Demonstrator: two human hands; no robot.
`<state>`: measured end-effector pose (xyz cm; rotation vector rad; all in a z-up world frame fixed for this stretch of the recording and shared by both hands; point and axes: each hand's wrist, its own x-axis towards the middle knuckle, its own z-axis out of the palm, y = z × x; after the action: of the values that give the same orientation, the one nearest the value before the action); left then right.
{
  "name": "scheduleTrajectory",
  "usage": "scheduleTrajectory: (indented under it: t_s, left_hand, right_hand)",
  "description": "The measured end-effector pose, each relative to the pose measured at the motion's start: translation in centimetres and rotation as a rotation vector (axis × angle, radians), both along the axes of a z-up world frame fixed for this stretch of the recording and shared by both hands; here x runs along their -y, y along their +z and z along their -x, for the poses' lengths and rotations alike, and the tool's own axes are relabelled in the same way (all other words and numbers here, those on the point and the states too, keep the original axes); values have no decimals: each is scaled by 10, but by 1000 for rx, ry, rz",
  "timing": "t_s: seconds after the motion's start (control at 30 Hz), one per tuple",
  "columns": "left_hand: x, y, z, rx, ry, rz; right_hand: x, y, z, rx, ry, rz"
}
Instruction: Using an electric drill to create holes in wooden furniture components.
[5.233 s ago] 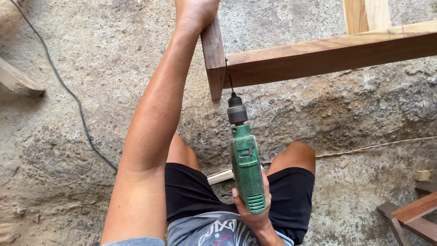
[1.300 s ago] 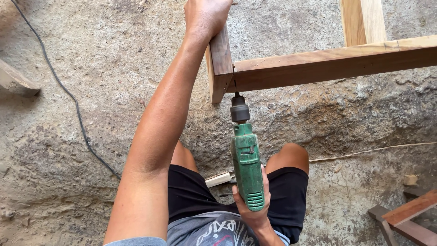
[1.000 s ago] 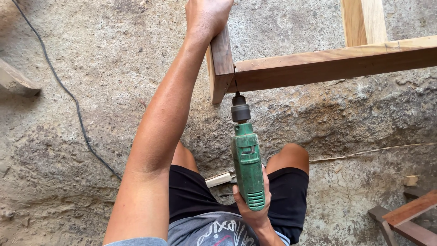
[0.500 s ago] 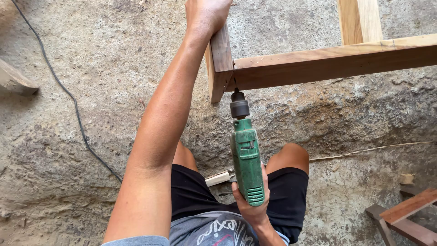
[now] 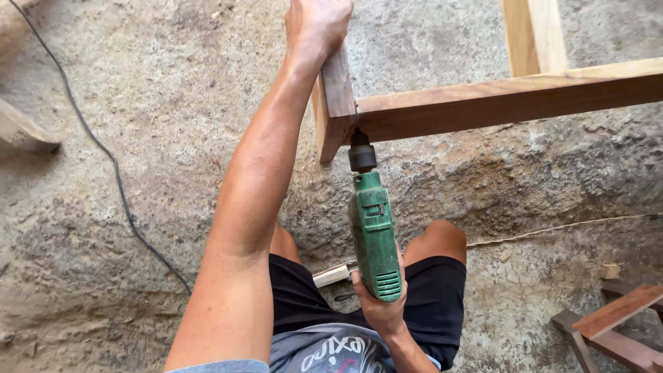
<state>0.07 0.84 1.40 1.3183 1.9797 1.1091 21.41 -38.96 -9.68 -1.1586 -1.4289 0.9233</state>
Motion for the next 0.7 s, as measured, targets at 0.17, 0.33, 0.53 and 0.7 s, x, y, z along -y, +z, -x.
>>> scheduleTrajectory:
  t_s: [0.17, 0.33, 0.53, 0.7]
  left_hand:
    - [7, -10, -2, -13, -19, -8]
    - [5, 0, -2, -105, -17, -45]
    - [6, 14, 6, -209, -43, -84]
    - [5, 18, 7, -224, -41, -33]
  right_hand:
    - [9, 2, 1, -74, 15, 79]
    - [15, 6, 2, -79, 13, 67]
    - [22, 7, 0, 35, -45, 80]
    - [26, 6, 0, 71, -73, 47]
